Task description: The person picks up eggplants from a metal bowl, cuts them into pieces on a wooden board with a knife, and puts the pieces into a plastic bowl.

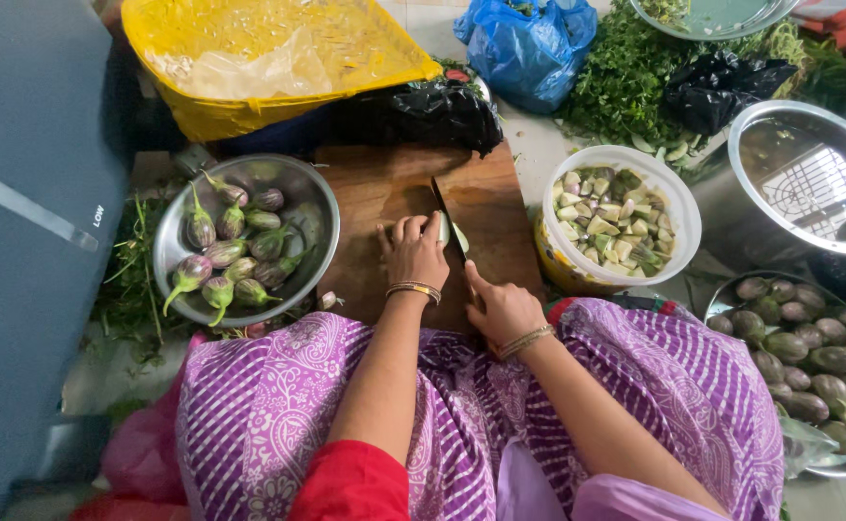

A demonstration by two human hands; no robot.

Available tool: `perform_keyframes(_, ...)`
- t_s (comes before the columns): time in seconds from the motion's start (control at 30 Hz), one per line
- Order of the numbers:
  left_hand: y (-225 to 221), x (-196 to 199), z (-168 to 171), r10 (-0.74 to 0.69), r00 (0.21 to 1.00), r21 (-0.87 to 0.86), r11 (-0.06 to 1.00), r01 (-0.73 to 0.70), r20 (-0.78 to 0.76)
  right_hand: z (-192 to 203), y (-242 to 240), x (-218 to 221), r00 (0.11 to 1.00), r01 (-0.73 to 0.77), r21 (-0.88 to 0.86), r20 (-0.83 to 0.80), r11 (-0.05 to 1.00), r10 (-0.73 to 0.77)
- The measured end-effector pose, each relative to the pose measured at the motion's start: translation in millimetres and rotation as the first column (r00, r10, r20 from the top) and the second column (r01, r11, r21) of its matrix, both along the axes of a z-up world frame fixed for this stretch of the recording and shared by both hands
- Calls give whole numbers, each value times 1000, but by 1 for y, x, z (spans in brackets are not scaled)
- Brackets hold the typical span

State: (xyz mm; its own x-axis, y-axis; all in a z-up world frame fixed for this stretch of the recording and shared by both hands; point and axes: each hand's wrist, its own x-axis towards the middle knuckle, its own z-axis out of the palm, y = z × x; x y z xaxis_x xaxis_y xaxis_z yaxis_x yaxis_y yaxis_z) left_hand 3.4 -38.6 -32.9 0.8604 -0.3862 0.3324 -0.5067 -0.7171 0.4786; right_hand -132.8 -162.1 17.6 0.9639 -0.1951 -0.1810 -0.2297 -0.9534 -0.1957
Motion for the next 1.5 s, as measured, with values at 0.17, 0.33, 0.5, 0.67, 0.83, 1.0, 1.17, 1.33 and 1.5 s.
perform_keyframes(0.17, 6, -8, 19, 10, 993, 7, 1000, -9, -118, -1, -4, -32, 992, -31, 81, 123, 996, 20)
perform_keyframes(0.33, 3, -4, 13, 8, 995, 19, 1000, -6, -100, 3, -7, -34, 959, 0, 186, 278, 983, -53)
perform_keyframes(0.5, 7, -3, 15, 67, 987, -3, 998, -68, -146, 4, 2, -35, 935, -140, 210, 350, 968, 59)
perform_keyframes(0.67, 12, -3, 23, 153, 968, 74, 987, -141, -200, 5, 6, -35, 957, -134, 214, 282, 967, 70)
perform_keyframes(0.83, 12, 1, 15, 116, 977, 4, 993, -117, -180, -1, 7, -27, 976, -95, 158, 207, 983, 61)
perform_keyframes(1.0, 12, 1, 16, 86, 982, -33, 995, -93, -167, -7, 11, 18, 991, -37, 99, 128, 994, 24)
perform_keyframes(1.17, 13, -4, 21, 148, 974, 11, 989, -148, -173, -9, 5, 28, 982, -30, 126, 190, 992, 5)
perform_keyframes(1.33, 15, -3, 35, 74, 988, -53, 995, -82, -135, 1, -10, -1, 934, -10, 295, 344, 955, -97)
perform_keyframes(1.5, -6, 2, 11, -274, 945, -11, 960, 281, 176, 17, -13, -23, 873, 194, 475, 315, 858, -372)
